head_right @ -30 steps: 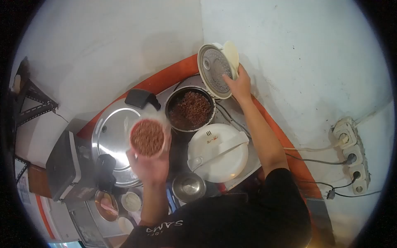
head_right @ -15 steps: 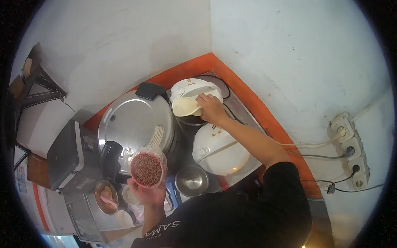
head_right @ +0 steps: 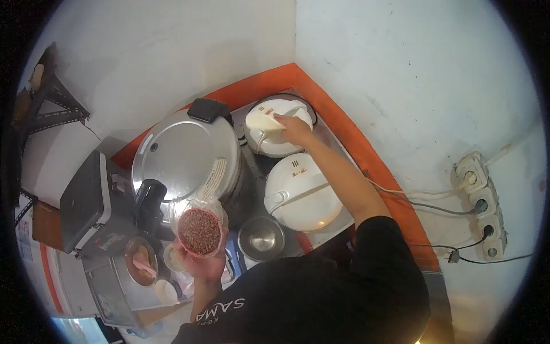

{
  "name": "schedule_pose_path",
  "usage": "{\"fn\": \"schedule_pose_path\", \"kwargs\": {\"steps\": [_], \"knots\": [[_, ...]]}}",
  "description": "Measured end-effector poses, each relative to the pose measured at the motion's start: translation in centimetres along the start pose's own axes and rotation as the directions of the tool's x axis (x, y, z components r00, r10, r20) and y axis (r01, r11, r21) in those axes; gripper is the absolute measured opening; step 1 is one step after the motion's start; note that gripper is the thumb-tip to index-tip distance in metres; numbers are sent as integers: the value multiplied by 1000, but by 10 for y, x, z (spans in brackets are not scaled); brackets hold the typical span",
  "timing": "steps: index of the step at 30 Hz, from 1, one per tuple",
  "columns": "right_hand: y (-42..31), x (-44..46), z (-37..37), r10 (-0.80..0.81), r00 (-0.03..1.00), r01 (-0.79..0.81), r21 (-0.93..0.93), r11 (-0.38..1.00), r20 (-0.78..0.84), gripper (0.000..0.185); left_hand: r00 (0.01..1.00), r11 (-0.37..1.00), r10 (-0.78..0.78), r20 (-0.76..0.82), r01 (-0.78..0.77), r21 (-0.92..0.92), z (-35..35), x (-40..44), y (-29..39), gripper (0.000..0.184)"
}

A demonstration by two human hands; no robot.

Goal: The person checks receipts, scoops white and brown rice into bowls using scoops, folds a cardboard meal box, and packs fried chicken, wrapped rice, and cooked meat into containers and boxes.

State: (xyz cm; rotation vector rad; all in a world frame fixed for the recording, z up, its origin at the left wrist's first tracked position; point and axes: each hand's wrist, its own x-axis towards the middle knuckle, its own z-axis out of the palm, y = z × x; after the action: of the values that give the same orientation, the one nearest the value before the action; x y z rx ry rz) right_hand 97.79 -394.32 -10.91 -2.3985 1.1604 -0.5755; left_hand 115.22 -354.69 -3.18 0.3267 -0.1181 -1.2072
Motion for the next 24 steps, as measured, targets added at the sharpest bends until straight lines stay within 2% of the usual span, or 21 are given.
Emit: {"fn": "schedule_pose_path", "kwargs": {"steps": [3,7,10,11,12,14,15,16,17,19,22,24], "knots": [[-11,-9,-5,31,998,-32,22,999,60,57,1000,1000,-13,12,13,4,-11,-7,2,60],[23,3,5,-187,979,188,-5,982,81,52,1000,1000,-21,-20,21,-13,-20,-20,6,60],[36,-18,-14,-145,984,148,-28,989,103,49,999,997,-47,-21,46,-60,-32,-30,11,62],[47,-30,-22,-22,993,16,46,999,117,44,998,996,-55,7,56,-76,-44,-34,14,65],[50,-38,-36,33,984,-27,-34,999,174,40,999,995,-40,23,41,-86,-54,-40,17,67],[59,-52,-57,141,957,-158,45,986,253,30,989,1000,-4,-148,4,0,-69,-55,19,62],[115,-40,-45,70,953,-91,58,994,294,27,977,999,-33,-211,30,-17,-82,-63,20,63],[71,-47,-57,132,956,-115,-80,990,260,28,974,998,-30,-224,42,47,-102,-71,20,65],[59,-46,-55,123,971,-96,-139,986,205,35,973,999,-45,-227,46,-1,-117,-76,19,66],[103,-26,-40,37,993,-36,-13,999,108,45,961,995,-36,-275,7,-104,-128,-86,19,64],[86,-11,-26,89,991,-91,18,996,99,51,943,976,-2,-334,-71,-206,-150,-107,30,61],[69,-9,-23,230,970,-234,39,971,84,49,930,965,105,-351,-181,-191,-173,-121,38,59]]}}
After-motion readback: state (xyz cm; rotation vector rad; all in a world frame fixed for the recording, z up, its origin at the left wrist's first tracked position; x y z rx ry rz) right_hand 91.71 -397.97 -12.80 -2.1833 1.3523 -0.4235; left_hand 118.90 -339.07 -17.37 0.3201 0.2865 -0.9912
